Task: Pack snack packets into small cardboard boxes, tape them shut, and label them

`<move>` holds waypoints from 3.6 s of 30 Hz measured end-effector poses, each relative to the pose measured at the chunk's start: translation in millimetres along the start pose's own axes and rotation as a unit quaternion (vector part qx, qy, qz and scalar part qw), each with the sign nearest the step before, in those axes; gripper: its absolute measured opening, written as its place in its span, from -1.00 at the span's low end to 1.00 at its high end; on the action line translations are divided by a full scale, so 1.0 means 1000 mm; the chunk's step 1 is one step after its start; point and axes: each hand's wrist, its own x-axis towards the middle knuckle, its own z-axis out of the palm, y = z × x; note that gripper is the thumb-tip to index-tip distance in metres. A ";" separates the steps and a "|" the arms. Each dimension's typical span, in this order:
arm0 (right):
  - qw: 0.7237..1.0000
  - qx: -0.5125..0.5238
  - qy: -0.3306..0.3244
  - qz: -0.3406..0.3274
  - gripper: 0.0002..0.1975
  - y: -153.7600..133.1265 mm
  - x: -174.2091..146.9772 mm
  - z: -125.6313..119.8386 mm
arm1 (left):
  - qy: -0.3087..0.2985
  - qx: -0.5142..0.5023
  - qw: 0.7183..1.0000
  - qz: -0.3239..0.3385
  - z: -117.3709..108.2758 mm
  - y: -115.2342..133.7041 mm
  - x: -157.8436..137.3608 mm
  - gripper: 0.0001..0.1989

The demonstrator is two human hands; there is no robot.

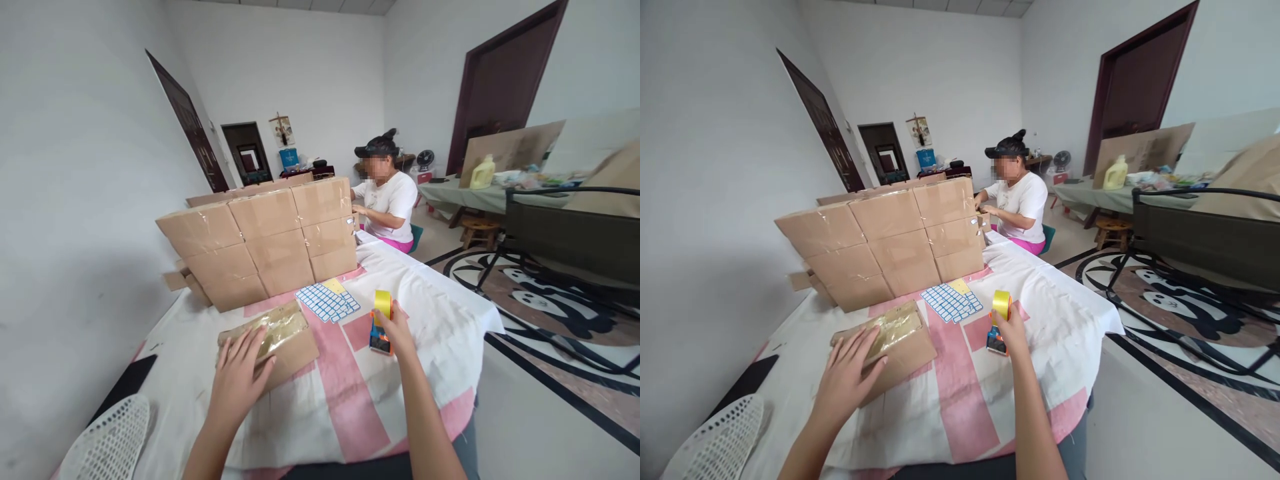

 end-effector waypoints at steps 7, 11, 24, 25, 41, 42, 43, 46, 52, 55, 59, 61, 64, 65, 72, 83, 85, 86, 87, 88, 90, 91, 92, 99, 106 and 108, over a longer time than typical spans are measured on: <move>0.994 0.057 -0.089 0.012 -0.50 -0.011 -0.022 0.015 | 0.202 -0.135 0.970 -0.016 -0.006 0.050 -0.008 -0.72; 0.989 0.087 -0.115 0.011 -0.52 -0.030 -0.047 0.044 | 0.140 -0.312 0.939 -0.040 0.007 0.107 -0.009 -0.78; 0.977 0.155 -0.063 0.135 -0.46 -0.051 -0.090 0.080 | 0.024 -0.493 0.838 -0.232 0.043 0.170 0.009 -0.65; 0.979 0.142 -0.047 0.138 -0.47 -0.050 -0.090 0.080 | 0.030 -0.501 0.830 -0.242 0.043 0.173 0.008 -0.64; 0.978 0.171 0.064 0.103 -0.66 -0.033 -0.068 0.070 | -0.069 -0.603 0.724 -0.328 0.041 0.180 -0.042 -0.56; 0.977 0.174 0.063 0.103 -0.67 -0.033 -0.069 0.070 | -0.082 -0.604 0.720 -0.332 0.042 0.178 -0.044 -0.56; 0.977 0.179 0.062 0.101 -0.68 -0.033 -0.071 0.071 | -0.094 -0.604 0.717 -0.336 0.043 0.177 -0.045 -0.56; 0.973 0.204 0.050 0.091 -0.65 -0.036 -0.073 0.073 | -0.116 -0.604 0.709 -0.345 0.046 0.174 -0.047 -0.59; 0.966 0.246 0.043 0.063 -0.63 -0.045 -0.079 0.075 | -0.105 -0.597 0.707 -0.365 0.049 0.176 -0.044 -0.58; 0.955 0.280 0.049 0.079 -0.65 -0.046 -0.082 0.077 | -0.090 -0.594 0.710 -0.368 0.050 0.174 -0.043 -0.56; 0.944 0.305 0.056 0.110 -0.67 -0.044 -0.085 0.080 | -0.077 -0.588 0.718 -0.364 0.051 0.172 -0.043 -0.54; 0.945 0.301 0.049 0.120 -0.67 -0.044 -0.085 0.080 | -0.076 -0.586 0.722 -0.360 0.051 0.171 -0.044 -0.53; 0.947 0.287 0.041 0.136 -0.66 -0.045 -0.086 0.078 | -0.077 -0.585 0.727 -0.350 0.049 0.170 -0.044 -0.52; 0.949 0.280 0.039 0.141 -0.67 -0.046 -0.086 0.078 | -0.077 -0.585 0.729 -0.347 0.049 0.170 -0.044 -0.51; 0.955 0.247 -0.016 0.166 -0.71 -0.055 -0.088 0.076 | -0.077 -0.581 0.736 -0.338 0.049 0.171 -0.043 -0.50; 0.930 0.256 -0.094 0.249 -0.70 -0.043 -0.089 0.083 | -0.060 -0.598 0.727 -0.333 0.041 0.170 -0.032 -0.57; 0.934 0.242 -0.108 0.239 -0.68 -0.041 -0.088 0.084 | -0.050 -0.602 0.721 -0.340 0.038 0.166 -0.027 -0.53; 0.939 0.235 -0.111 0.226 -0.68 -0.041 -0.087 0.084 | -0.042 -0.604 0.717 -0.345 0.036 0.163 -0.023 -0.51; 0.945 0.227 -0.114 0.208 -0.68 -0.040 -0.087 0.084 | -0.032 -0.607 0.712 -0.352 0.034 0.159 -0.018 -0.48; 0.951 0.217 -0.117 0.188 -0.70 -0.039 -0.087 0.084 | -0.023 -0.611 0.705 -0.359 0.032 0.155 -0.013 -0.46; 0.962 0.195 -0.122 0.146 -0.72 -0.038 -0.090 0.084 | -0.005 -0.621 0.691 -0.371 0.029 0.147 -0.001 -0.43; 0.966 0.186 -0.123 0.129 -0.72 -0.037 -0.092 0.085 | 0.003 -0.626 0.684 -0.374 0.028 0.144 0.004 -0.42; 0.971 0.176 -0.120 0.111 -0.71 -0.037 -0.094 0.086 | 0.010 -0.631 0.678 -0.376 0.027 0.142 0.009 -0.41; 0.995 0.084 -0.031 0.051 -0.64 -0.034 -0.111 0.095 | 0.039 -0.646 0.663 -0.376 0.032 0.152 0.018 -0.47; 0.993 0.080 -0.014 0.087 -0.58 -0.022 -0.109 0.098 | 0.057 -0.635 0.675 -0.371 0.038 0.160 0.022 -0.61; 0.992 0.081 -0.010 0.093 -0.56 -0.020 -0.108 0.098 | 0.059 -0.630 0.682 -0.367 0.037 0.162 0.024 -0.62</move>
